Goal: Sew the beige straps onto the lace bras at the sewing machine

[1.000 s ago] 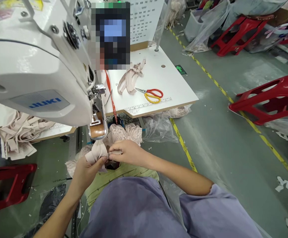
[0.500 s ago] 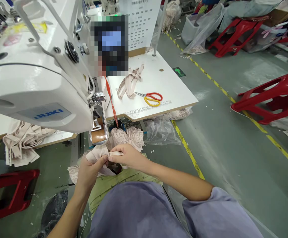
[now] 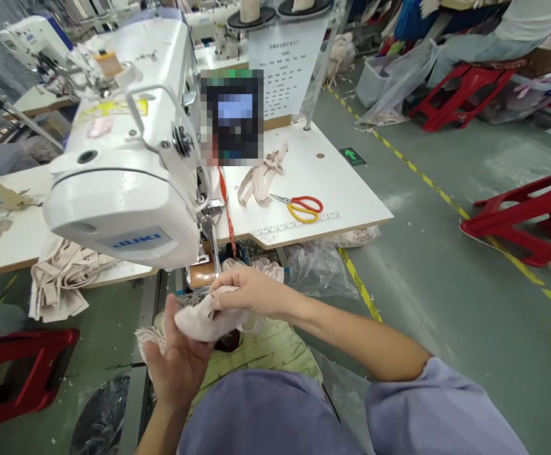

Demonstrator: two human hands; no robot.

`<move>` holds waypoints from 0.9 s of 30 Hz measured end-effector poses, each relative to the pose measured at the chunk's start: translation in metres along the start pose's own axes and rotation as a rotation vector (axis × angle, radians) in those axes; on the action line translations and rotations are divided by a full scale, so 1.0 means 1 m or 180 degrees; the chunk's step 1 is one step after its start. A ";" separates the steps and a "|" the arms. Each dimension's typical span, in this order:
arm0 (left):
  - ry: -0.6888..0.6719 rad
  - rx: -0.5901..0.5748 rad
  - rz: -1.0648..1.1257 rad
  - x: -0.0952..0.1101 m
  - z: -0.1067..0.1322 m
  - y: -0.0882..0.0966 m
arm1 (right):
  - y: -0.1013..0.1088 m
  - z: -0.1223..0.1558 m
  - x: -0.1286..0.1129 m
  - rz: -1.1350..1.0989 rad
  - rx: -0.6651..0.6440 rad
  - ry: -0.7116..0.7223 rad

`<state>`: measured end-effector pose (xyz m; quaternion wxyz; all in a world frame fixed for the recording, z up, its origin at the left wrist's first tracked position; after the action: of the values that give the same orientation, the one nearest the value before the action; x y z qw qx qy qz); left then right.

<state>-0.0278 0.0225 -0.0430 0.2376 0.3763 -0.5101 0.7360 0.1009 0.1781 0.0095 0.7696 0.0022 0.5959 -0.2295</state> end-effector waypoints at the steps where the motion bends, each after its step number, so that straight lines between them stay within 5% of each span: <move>1: 0.0058 -0.0116 0.0050 -0.001 -0.001 -0.003 | 0.000 -0.003 -0.009 0.0058 -0.0208 -0.0040; 3: -0.0139 -0.0289 -0.0151 0.007 -0.005 -0.003 | 0.001 -0.010 -0.026 0.0616 -0.0464 -0.0028; 5: -0.0692 -0.0358 -0.0823 0.024 -0.013 0.006 | 0.005 -0.019 -0.042 0.1638 -0.0281 0.0079; 8: -0.1491 -0.0776 -0.2766 0.047 -0.028 0.026 | 0.009 -0.031 -0.054 0.3006 0.0204 0.0153; 12: -0.1869 -0.1650 -0.4887 0.054 -0.052 0.039 | 0.007 -0.038 -0.052 0.3606 0.0298 0.0260; 22: -0.2180 -0.2023 -0.5499 0.054 -0.080 0.039 | 0.009 -0.034 -0.043 0.3491 0.0378 0.0333; 27: -0.1961 -0.1607 -0.5976 0.050 -0.065 0.024 | 0.015 -0.023 -0.012 0.3603 0.1096 0.1528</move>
<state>-0.0959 0.0728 -0.0301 0.6497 0.7364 -0.1884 -0.0055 0.0828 0.2024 0.0095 0.6055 0.4916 0.6129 0.1270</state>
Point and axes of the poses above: each hand's wrist, its own z-axis away from the middle knuckle, its own y-axis out of the back of the hand, x = y × z, the point moved 2 cm from there along -z, towards the middle knuckle, and after that the axes turned 8 degrees about -x, right-handed, at the moved point
